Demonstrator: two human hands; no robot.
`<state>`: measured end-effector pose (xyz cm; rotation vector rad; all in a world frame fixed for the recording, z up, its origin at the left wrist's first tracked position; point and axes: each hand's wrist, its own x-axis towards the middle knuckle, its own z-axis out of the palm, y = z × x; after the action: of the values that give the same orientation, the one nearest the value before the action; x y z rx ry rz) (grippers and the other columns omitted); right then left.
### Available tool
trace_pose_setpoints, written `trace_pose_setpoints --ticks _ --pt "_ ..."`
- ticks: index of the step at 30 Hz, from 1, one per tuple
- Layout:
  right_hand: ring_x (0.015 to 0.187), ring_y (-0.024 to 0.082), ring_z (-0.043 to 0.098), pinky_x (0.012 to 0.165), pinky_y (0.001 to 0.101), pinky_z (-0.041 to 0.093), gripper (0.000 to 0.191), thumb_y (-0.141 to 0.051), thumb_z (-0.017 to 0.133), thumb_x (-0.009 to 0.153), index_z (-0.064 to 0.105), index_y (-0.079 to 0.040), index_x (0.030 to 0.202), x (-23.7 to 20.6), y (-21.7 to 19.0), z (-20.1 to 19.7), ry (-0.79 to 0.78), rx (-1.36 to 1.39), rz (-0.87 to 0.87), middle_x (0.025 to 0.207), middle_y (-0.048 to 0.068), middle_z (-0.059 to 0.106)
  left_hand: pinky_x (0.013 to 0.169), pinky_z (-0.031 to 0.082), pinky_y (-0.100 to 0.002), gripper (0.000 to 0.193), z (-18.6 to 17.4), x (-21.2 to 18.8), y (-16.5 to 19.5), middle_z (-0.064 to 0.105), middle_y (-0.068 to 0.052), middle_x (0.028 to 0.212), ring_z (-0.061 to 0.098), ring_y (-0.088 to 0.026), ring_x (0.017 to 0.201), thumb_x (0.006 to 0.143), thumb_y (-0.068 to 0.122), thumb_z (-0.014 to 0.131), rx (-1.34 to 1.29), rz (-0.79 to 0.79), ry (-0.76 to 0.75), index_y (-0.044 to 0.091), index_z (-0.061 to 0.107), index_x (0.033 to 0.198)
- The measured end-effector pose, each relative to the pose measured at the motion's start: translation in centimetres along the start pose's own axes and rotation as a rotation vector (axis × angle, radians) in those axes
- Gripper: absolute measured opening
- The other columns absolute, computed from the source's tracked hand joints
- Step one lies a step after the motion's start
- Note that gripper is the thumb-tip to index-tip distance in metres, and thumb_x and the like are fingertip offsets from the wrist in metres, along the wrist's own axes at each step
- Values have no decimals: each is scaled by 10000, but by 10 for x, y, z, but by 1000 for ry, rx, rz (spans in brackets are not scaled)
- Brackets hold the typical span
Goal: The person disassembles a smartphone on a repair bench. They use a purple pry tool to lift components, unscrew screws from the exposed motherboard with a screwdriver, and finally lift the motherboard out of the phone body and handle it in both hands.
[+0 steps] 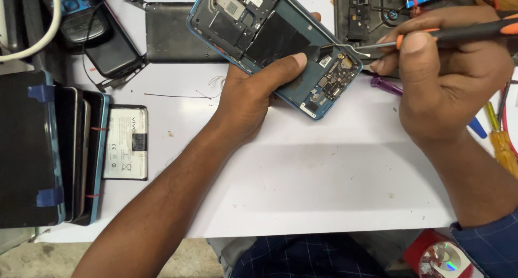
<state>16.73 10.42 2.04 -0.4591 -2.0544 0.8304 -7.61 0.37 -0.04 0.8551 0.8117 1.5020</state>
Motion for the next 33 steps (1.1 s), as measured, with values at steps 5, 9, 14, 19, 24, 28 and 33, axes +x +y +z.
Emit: trace_pose_setpoints --ticks 5,9,14,19,24,28,33 --pt "859 138 729 795 212 642 214 -152 513 1287 515 59 1254 3 -3 4 -11 -17 -26 1094 190 701 941 644 -390 505 1 -1 3 706 -136 1265 708 -180 1087 1011 145 630 -35 -82 30 8 542 1490" --pt "822 166 722 750 229 632 216 -129 528 1270 546 78 1208 6 -3 5 -29 -98 -65 1046 209 696 931 651 -386 490 1 -1 3 709 -123 1248 712 -174 1074 1003 142 630 -24 -98 53 19 552 1471" --pt "846 148 725 783 219 635 179 -104 508 1259 537 70 1229 6 -2 4 -32 -64 -75 1060 183 696 1004 626 -370 470 0 0 -3 699 -118 1295 696 -163 1134 1019 128 640 6 -70 55 18 565 1470" --pt "851 153 722 785 216 620 141 -72 515 1240 512 69 1230 4 -7 6 -59 -111 -92 1065 183 683 1004 626 -370 443 0 1 -5 694 -132 1294 700 -169 1141 1026 124 644 20 -39 54 11 573 1448" --pt "788 159 707 726 220 591 121 -60 542 1216 520 59 1202 6 -10 7 -55 -164 -51 1020 187 684 856 671 -382 445 0 0 -1 702 -119 1152 724 -172 1009 984 138 632 -3 -98 74 33 573 1412" --pt "803 148 713 736 217 600 142 -86 529 1235 515 55 1222 5 -10 7 -53 -136 -33 1027 179 683 864 665 -391 425 1 2 -1 702 -128 1157 722 -181 1012 996 129 641 -18 -97 78 -5 590 1396" --pt "788 155 704 756 251 634 201 -150 510 1259 495 45 1216 7 -1 8 -28 79 27 992 170 675 913 658 -374 463 0 1 -1 696 -115 1257 710 -171 1082 982 115 642 -31 -90 77 1 569 1424"
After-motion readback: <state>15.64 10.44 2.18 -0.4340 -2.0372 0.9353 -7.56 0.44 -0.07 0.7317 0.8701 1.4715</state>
